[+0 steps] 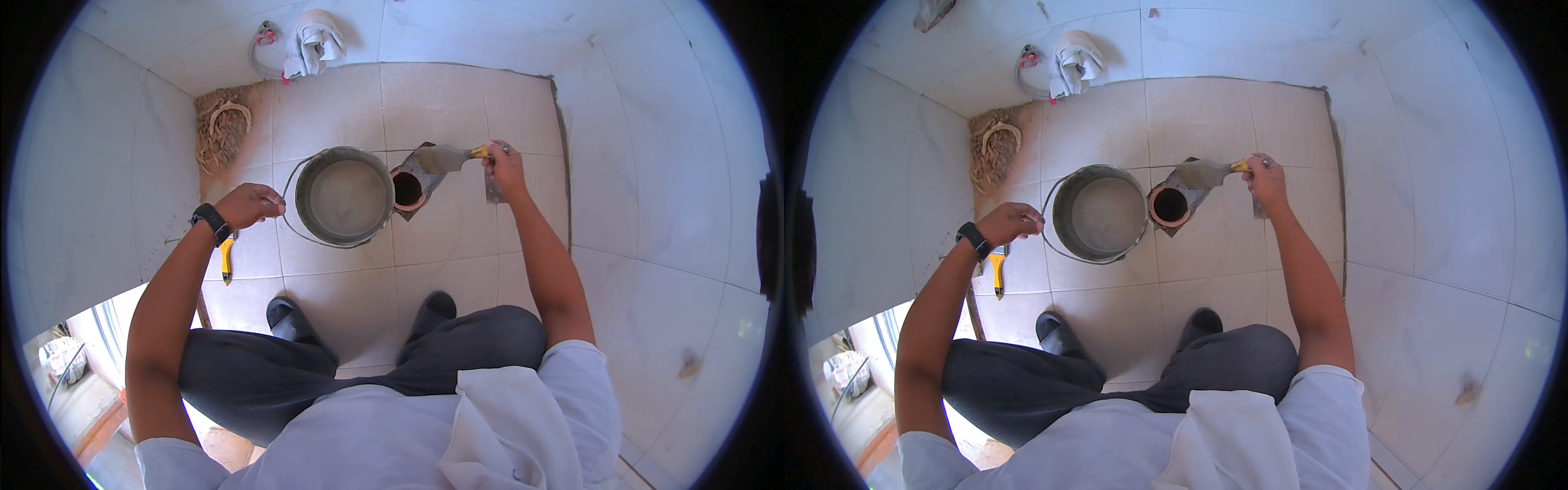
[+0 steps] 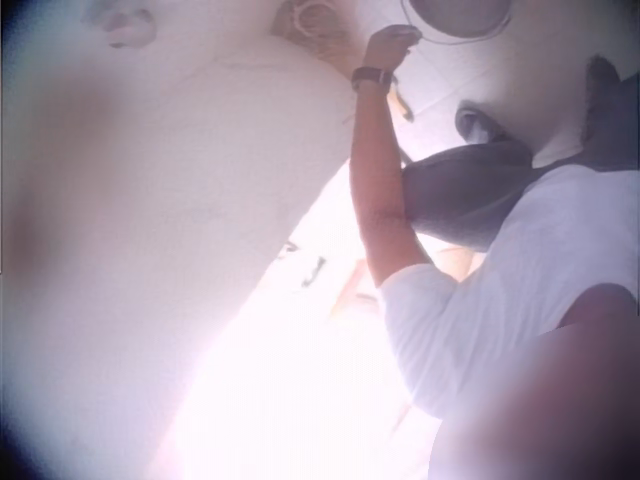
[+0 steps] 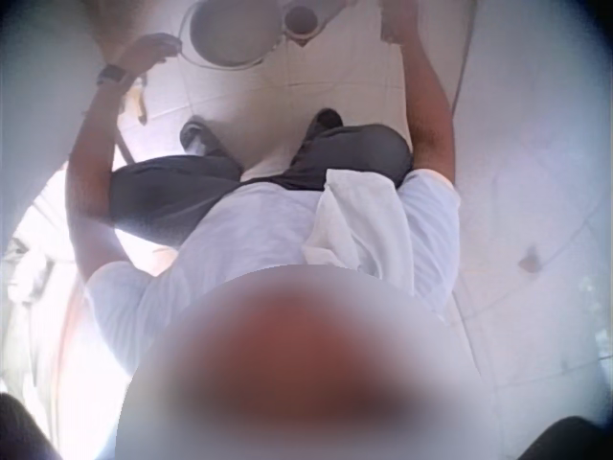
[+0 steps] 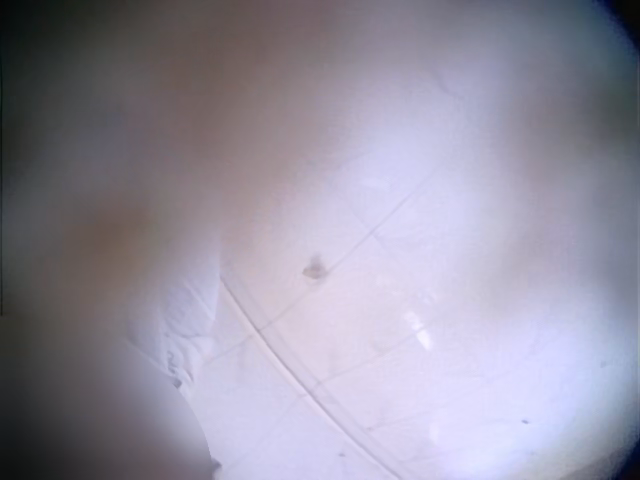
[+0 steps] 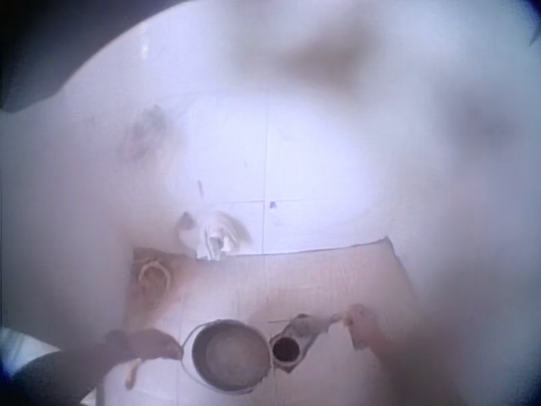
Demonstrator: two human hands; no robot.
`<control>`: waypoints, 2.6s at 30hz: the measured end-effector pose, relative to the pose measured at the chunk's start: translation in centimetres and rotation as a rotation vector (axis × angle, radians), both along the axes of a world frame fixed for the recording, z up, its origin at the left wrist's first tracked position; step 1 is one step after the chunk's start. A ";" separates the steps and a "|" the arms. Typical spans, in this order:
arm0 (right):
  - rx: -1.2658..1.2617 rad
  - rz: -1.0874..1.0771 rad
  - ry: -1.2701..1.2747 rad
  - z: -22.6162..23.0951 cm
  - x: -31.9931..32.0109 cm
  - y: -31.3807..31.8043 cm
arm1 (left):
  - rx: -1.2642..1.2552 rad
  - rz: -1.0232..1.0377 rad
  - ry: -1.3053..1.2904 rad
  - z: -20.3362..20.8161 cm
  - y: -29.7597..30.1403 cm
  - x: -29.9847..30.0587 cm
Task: The person carries a bucket of grout into a tiled room and sits on the floor. Using a small brush, they repeatedly scoop grout from the bucket and apply it around a floor pipe opening, smoothing the edges.
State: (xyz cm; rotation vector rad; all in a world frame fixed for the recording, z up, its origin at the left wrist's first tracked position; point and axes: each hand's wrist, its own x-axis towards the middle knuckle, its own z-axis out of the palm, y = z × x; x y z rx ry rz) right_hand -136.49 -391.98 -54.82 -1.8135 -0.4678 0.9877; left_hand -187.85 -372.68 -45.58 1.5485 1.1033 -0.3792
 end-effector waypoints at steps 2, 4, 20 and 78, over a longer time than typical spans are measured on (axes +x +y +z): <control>0.035 0.139 -0.254 -1.6 -1.1 0.8 | -0.009 0.020 0.011 -0.1 0.0 -0.1; 0.043 0.252 -0.452 -2.5 -2.0 1.5 | -0.001 0.016 -0.010 -0.2 -0.1 -0.2; -0.001 0.671 -0.764 -1.6 -4.3 4.9 | -0.038 0.103 -0.061 0.0 -0.3 -0.3; 0.078 1.202 -1.102 -0.6 -4.8 2.8 | 0.030 0.108 -0.106 -0.3 -0.9 -0.2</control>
